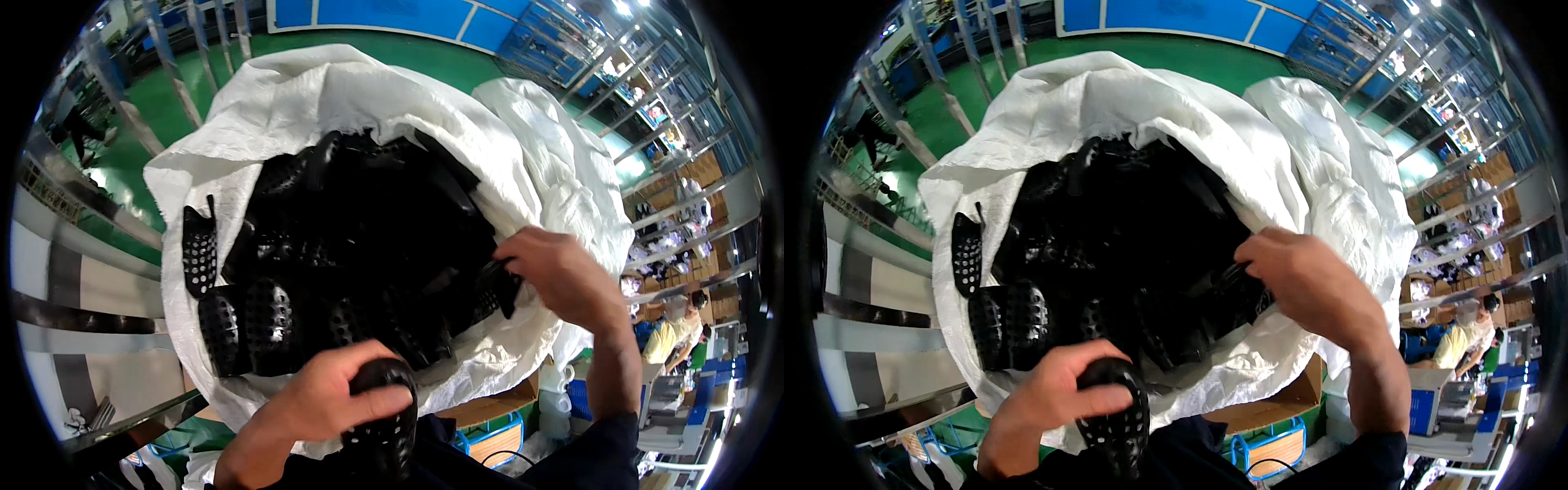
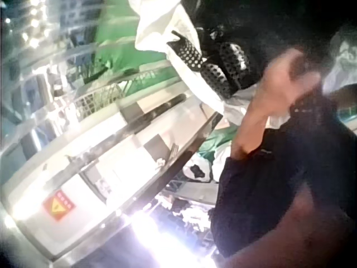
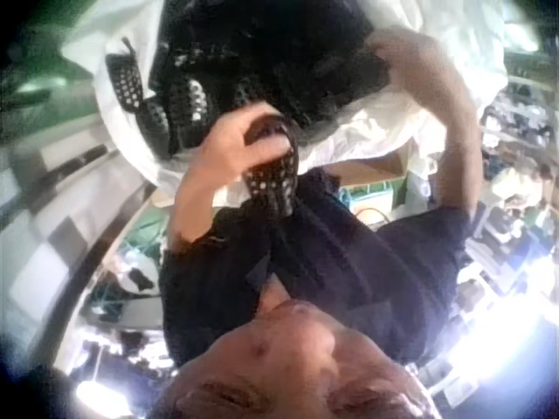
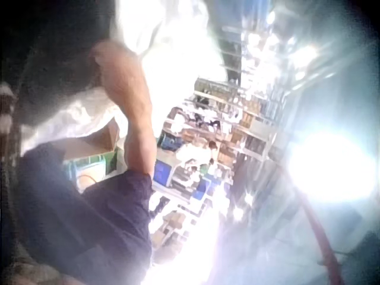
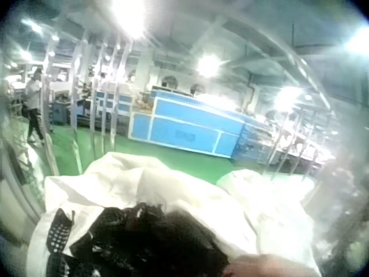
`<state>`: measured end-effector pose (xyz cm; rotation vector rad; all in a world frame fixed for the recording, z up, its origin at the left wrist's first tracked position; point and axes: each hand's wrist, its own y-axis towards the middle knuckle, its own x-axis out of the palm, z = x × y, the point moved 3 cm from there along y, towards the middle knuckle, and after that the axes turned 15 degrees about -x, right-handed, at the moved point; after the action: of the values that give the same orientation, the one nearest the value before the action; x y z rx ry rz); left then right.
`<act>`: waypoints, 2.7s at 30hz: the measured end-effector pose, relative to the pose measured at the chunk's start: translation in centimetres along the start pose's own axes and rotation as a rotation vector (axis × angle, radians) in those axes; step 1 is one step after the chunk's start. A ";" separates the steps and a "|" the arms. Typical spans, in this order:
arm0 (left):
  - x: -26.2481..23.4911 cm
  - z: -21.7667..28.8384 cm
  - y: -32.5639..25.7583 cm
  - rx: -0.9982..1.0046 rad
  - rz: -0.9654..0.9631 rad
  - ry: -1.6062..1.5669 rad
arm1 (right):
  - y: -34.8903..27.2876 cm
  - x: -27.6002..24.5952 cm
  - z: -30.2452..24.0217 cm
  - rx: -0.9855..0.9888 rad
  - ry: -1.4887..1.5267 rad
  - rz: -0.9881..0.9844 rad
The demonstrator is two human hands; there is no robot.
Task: The person organizes perforated plastic shoe parts by hand, turning and arranging them inside a large white sack.
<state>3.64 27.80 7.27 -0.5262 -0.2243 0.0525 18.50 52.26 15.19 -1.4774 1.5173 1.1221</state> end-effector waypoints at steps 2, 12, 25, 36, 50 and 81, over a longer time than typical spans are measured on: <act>-1.2 -1.0 -0.3 -0.021 0.114 -0.478 | 0.9 -2.5 -2.1 0.139 0.252 0.214; -2.4 0.2 -0.4 0.175 0.242 -0.943 | 1.1 1.4 -11.5 -0.411 -0.090 0.216; -1.5 -1.1 -0.9 0.456 0.252 -0.631 | 0.9 6.9 -12.5 -0.137 0.172 0.491; -2.4 -0.3 -2.5 0.507 0.426 -0.691 | -3.9 3.0 -9.4 0.404 0.375 0.819; -2.6 -3.7 -4.4 0.285 0.543 -0.621 | -2.4 8.8 -12.5 0.228 -0.236 0.128; 2.7 -2.8 -4.2 0.540 0.800 0.795 | -2.7 7.9 -7.2 0.243 0.028 0.360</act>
<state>6.90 23.06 7.54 -0.0396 0.7743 0.6499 21.08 42.78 10.15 -1.0880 1.9170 1.0721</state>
